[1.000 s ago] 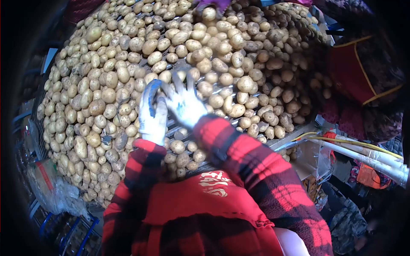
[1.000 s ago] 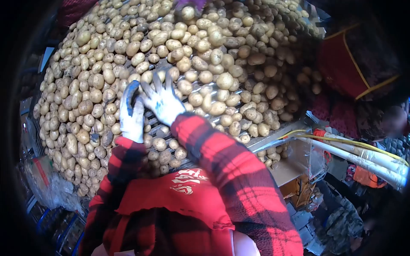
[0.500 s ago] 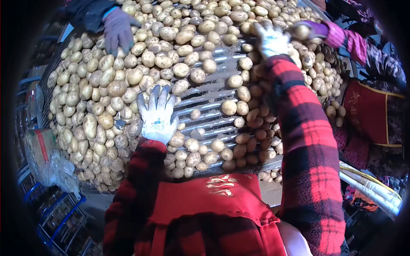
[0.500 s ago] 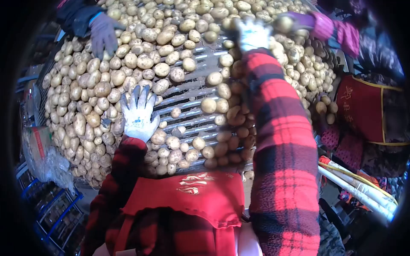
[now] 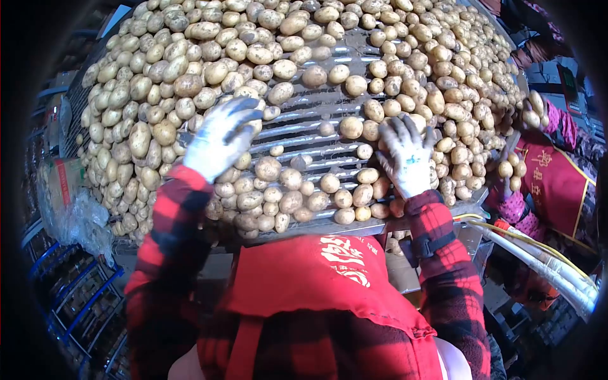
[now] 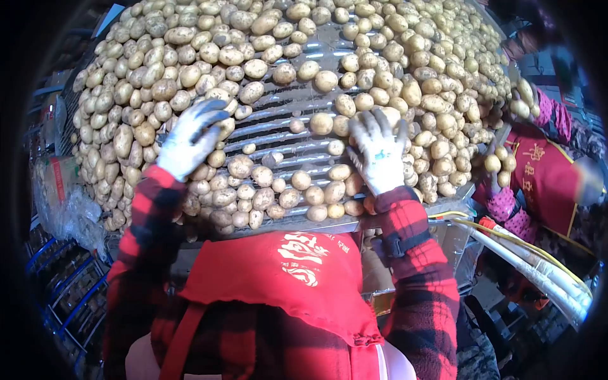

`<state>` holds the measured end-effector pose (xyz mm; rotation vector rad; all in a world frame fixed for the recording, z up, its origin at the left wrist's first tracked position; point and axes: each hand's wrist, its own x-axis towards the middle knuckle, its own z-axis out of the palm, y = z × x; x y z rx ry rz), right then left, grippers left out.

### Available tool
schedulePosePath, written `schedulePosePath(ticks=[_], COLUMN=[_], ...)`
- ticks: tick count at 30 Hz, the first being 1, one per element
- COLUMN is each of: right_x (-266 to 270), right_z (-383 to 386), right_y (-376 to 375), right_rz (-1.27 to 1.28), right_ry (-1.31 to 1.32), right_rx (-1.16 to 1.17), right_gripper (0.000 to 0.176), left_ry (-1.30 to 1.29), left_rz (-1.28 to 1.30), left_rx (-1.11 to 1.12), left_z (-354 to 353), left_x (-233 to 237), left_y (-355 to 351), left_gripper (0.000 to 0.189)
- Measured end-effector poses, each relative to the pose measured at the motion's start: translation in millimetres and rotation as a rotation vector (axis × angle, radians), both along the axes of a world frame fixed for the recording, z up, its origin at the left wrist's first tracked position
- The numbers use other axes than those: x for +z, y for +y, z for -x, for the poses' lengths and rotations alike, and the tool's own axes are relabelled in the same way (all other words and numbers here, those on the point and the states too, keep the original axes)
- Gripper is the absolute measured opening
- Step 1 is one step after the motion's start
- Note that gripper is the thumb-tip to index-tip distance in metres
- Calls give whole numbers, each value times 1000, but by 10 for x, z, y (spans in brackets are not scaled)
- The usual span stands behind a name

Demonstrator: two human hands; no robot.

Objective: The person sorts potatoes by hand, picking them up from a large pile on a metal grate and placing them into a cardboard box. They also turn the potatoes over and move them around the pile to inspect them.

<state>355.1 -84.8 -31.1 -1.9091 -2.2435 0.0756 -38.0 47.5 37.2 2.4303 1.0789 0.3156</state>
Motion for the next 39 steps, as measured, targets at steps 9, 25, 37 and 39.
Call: schedulePosePath(ticks=[9,25,37,39], right_x=[-355,49,1039,779], right_z=[1030,1901,2821,3412], right_y=[607,565,1016,836], right_rz=[78,278,-129,46], right_ry=[0,448,666,357], right_rx=[62,66,727,802], right_gripper=[32,29,21,20], left_ry=[-954,-1260,-940,-686], left_rz=[1471,1743,1626,1163], left_rx=[484,674,460,237], left_z=[36,178,392,442], left_x=[0,-229,-542,-537], left_y=[-1261,-1671,-1657,-1711], left_gripper=[64,50,36,36])
